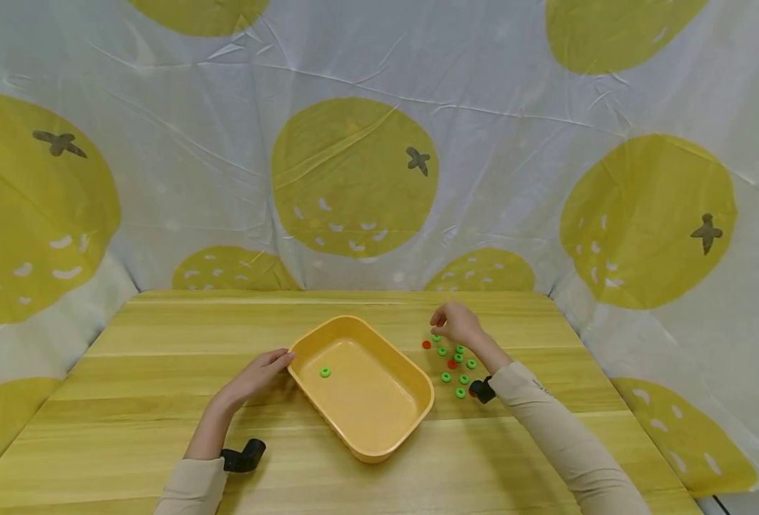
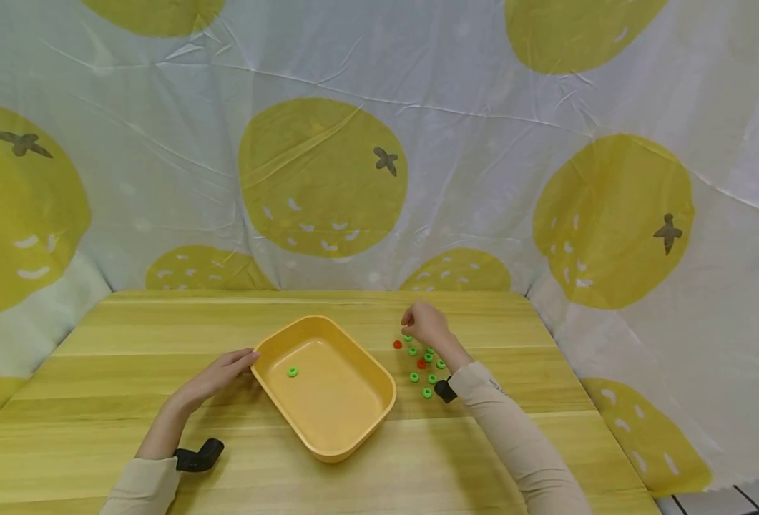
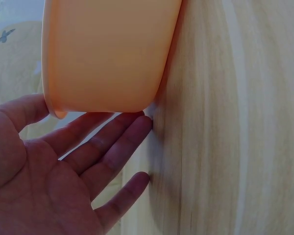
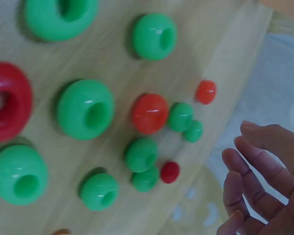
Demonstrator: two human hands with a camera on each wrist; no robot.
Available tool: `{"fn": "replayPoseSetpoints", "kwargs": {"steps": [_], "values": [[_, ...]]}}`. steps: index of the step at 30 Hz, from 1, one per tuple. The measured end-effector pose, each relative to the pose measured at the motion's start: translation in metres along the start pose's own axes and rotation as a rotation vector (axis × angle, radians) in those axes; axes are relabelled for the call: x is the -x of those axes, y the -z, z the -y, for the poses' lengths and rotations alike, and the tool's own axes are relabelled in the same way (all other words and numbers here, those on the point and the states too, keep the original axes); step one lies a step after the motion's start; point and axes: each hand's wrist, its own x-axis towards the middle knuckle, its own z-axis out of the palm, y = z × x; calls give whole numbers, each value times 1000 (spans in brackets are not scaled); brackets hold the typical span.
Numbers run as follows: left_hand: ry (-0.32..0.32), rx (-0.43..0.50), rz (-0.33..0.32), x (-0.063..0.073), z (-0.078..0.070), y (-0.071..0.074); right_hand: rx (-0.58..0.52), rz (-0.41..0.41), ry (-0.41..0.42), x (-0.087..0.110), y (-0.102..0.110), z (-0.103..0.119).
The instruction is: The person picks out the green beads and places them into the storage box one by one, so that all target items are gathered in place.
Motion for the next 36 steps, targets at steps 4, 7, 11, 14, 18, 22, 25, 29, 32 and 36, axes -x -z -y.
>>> {"fn": "replayPoseSetpoints", "kwargs": {"steps": [4,7,11,14,18,22,25,29,32,36], "values": [[-2,5,6,0,-1,0,17,-16,-12,1,-7,-8],[-6,6,10,1,-2,0,9,-2,-39,2,-11,-11],[-6,10,12,0,-2,0,9,19,-73,1,-15,-12],[-5,17,9,-2,0,1,17,18,-85,1,-17,-13],[-6,25,7,-2,0,1,28,27,-86,1,-17,-14],[-3,4,4,-2,-1,1,52,33,-85,0,-19,-15],[7,8,-1,-1,-2,1,59,26,-85,-1,-21,-15],[14,22,0,0,-2,1,54,24,-88,-1,-22,-16],[18,16,0,0,-1,1,48,27,-102,-1,-21,-16],[24,17,-7,-1,0,2,46,21,-109,-2,-14,-13]]}}
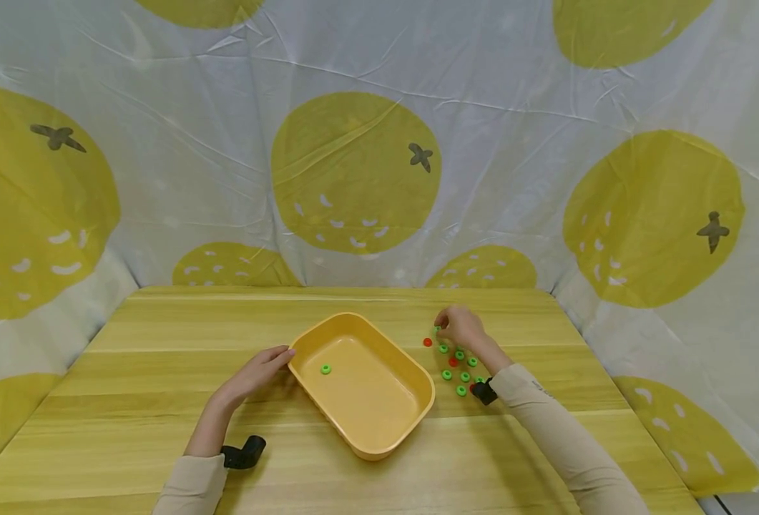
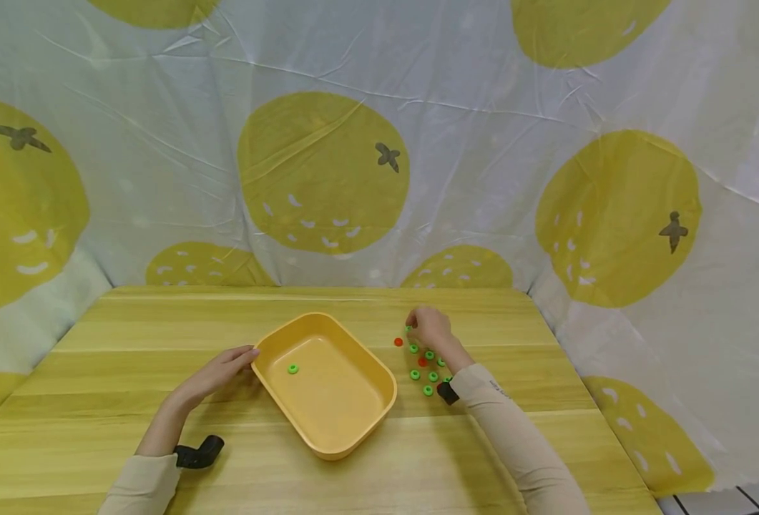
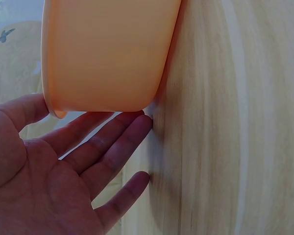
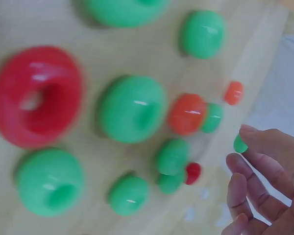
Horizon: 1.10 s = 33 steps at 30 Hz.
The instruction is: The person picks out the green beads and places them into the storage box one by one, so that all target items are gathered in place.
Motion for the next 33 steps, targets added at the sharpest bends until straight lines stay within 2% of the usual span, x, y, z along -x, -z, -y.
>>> {"fn": "replayPoseSetpoints", "kwargs": {"steps": [5,10,16,20,27,33], "values": [[-7,7,3,0,0,0,-31,-29,36,-2,14,10],[-7,0,4,1,0,0,-55,-37,78,-5,27,30],[-6,2,1,2,0,0,-81,-36,127,-9,38,64],[-10,2,1,1,0,0,-108,-27,192,-10,40,90],[-48,0,13,0,0,0,-66,-46,317,-11,33,134],[-54,-21,24,1,-2,0,-73,30,382,-8,14,166]]}}
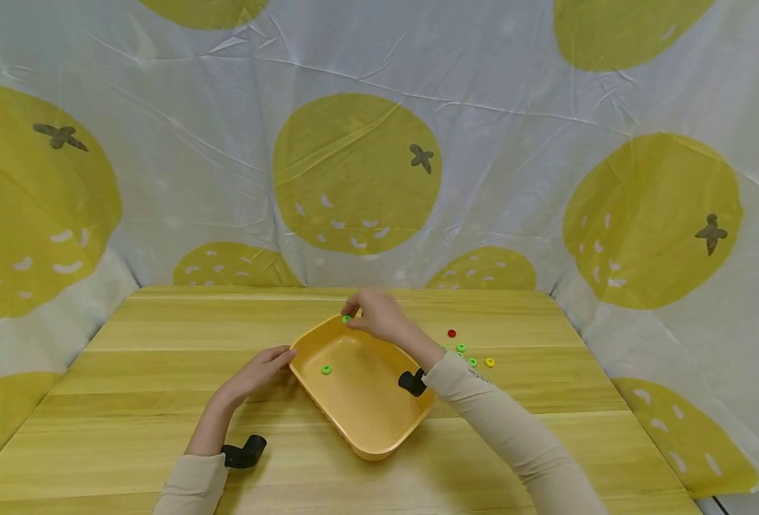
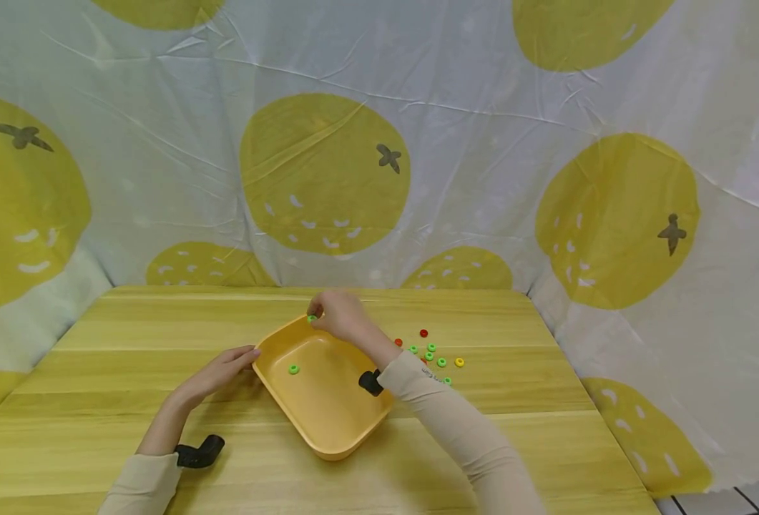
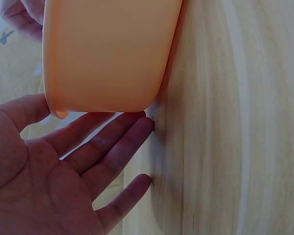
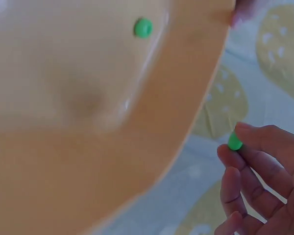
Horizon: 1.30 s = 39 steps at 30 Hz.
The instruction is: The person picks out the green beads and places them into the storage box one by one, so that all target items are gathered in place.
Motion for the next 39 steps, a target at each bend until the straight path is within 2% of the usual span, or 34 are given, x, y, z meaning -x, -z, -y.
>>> {"fn": "replayPoseSetpoints", "kwargs": {"steps": [5,9,12,20,31,39], "values": [[5,15,0,0,0,0,84,60,16,-3,-25,15],[-18,27,8,0,1,0,161,94,2,-6,-41,19],[-24,30,15,0,1,0,204,114,-18,-9,-52,17],[-6,27,6,-1,1,-1,236,132,-55,-8,-73,8],[16,25,-4,-2,0,-1,242,124,-46,-7,-77,5],[9,34,-9,-2,0,1,125,85,-14,-5,-67,4]]}}
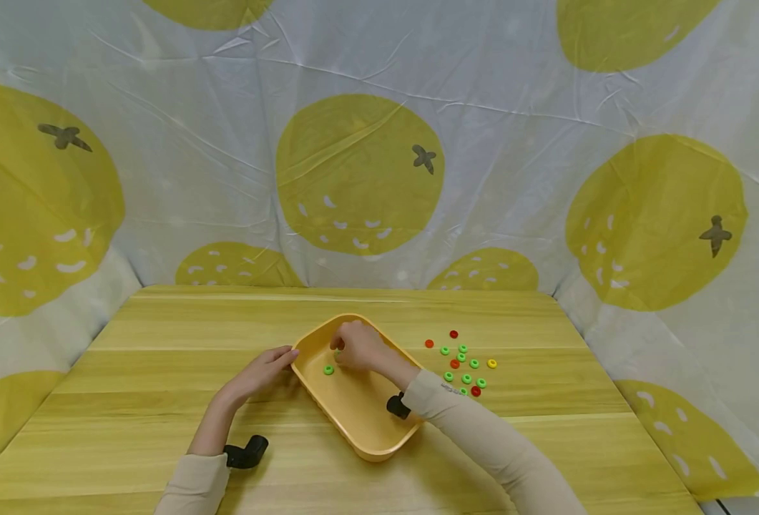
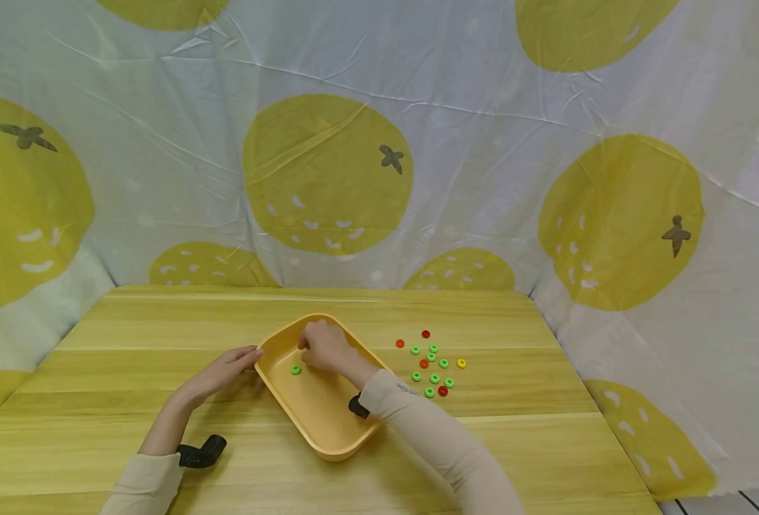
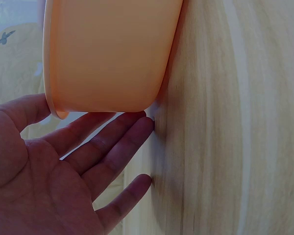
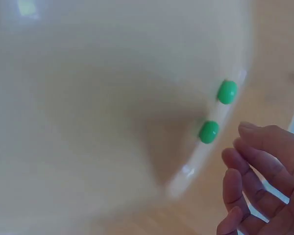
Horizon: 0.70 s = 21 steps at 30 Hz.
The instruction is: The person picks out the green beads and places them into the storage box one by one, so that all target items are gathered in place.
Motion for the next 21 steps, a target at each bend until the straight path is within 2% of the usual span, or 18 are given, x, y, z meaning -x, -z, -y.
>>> {"fn": "replayPoseSetpoints", "kwargs": {"steps": [5,14,21], "values": [[-6,-9,-4,0,0,-1,-131,-25,14,3,16,-5],[-7,-25,10,3,-1,-1,-378,-146,-11,7,44,-26],[13,-38,-11,1,-2,-2,-462,-227,-37,20,64,-52]]}}
